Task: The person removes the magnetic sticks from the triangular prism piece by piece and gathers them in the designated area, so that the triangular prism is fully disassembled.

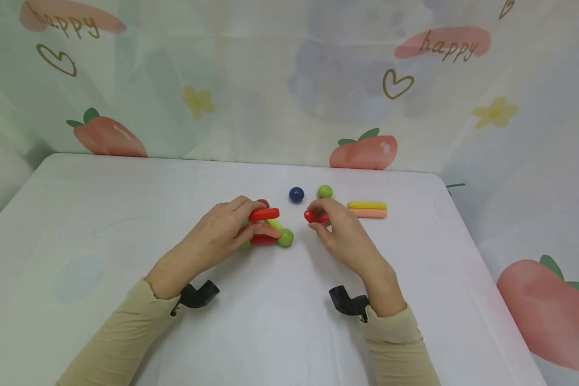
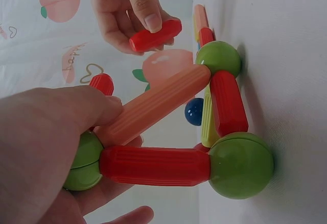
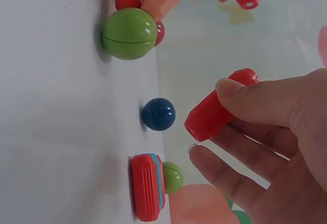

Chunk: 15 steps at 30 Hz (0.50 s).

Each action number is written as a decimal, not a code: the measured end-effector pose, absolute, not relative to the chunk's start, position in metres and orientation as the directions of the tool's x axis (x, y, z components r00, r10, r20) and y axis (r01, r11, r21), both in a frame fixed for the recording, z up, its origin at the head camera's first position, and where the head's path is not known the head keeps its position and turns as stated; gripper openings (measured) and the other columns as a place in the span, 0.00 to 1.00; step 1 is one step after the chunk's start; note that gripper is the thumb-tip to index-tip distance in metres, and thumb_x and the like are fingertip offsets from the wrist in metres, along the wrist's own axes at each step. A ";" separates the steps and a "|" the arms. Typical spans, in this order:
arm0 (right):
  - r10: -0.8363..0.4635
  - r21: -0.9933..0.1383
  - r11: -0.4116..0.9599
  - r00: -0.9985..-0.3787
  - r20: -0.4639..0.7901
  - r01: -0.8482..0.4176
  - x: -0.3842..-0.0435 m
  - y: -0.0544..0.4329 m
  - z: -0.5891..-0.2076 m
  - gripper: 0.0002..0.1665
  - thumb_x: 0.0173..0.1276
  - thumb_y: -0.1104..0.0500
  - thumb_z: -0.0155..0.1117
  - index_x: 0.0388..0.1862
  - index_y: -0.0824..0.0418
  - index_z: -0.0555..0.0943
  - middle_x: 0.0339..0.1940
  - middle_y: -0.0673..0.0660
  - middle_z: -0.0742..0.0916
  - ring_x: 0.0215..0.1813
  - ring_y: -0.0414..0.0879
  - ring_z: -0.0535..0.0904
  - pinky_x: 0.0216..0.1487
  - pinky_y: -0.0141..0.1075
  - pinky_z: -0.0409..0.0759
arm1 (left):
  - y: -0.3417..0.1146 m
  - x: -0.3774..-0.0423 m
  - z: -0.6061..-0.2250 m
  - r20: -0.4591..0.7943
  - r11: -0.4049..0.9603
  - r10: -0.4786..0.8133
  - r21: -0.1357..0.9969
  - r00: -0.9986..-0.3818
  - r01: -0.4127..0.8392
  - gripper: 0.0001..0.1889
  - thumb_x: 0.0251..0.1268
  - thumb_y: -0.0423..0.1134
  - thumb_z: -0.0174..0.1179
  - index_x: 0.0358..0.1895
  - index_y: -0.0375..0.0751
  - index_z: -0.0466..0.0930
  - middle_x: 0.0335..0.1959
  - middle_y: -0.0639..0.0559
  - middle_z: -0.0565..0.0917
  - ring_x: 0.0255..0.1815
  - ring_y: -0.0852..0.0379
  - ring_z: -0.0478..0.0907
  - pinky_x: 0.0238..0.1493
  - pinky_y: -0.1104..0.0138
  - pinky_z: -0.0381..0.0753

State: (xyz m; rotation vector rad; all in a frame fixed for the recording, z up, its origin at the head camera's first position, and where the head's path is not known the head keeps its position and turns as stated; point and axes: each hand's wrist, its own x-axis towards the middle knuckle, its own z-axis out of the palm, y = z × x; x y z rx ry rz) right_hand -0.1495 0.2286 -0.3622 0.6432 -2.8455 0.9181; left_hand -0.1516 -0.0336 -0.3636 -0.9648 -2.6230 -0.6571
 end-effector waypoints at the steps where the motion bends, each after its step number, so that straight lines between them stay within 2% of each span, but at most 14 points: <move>1: -0.361 -0.535 0.735 -0.908 0.211 -0.417 -0.150 0.230 -0.362 0.20 0.63 0.70 0.69 0.53 0.65 0.76 0.45 0.57 0.87 0.46 0.50 0.84 0.49 0.48 0.84 | -0.034 -0.152 -0.364 0.397 0.674 0.542 0.321 -0.741 0.665 0.15 0.68 0.42 0.64 0.53 0.40 0.79 0.41 0.51 0.84 0.37 0.57 0.82 0.41 0.65 0.84; 9: -0.317 -0.479 0.777 -0.911 0.262 -0.408 -0.150 0.242 -0.360 0.17 0.62 0.72 0.68 0.51 0.64 0.82 0.46 0.58 0.83 0.45 0.50 0.79 0.47 0.49 0.83 | -0.033 -0.151 -0.362 0.379 0.678 0.544 0.328 -0.749 0.658 0.17 0.67 0.42 0.64 0.54 0.39 0.79 0.42 0.50 0.84 0.39 0.56 0.82 0.44 0.65 0.84; 15: -0.308 -0.439 0.803 -0.911 0.275 -0.404 -0.152 0.245 -0.362 0.18 0.61 0.73 0.68 0.51 0.65 0.83 0.45 0.59 0.82 0.48 0.51 0.77 0.47 0.49 0.83 | -0.033 -0.151 -0.361 0.342 0.692 0.544 0.333 -0.766 0.640 0.18 0.67 0.43 0.65 0.56 0.40 0.78 0.45 0.50 0.84 0.41 0.56 0.82 0.46 0.64 0.84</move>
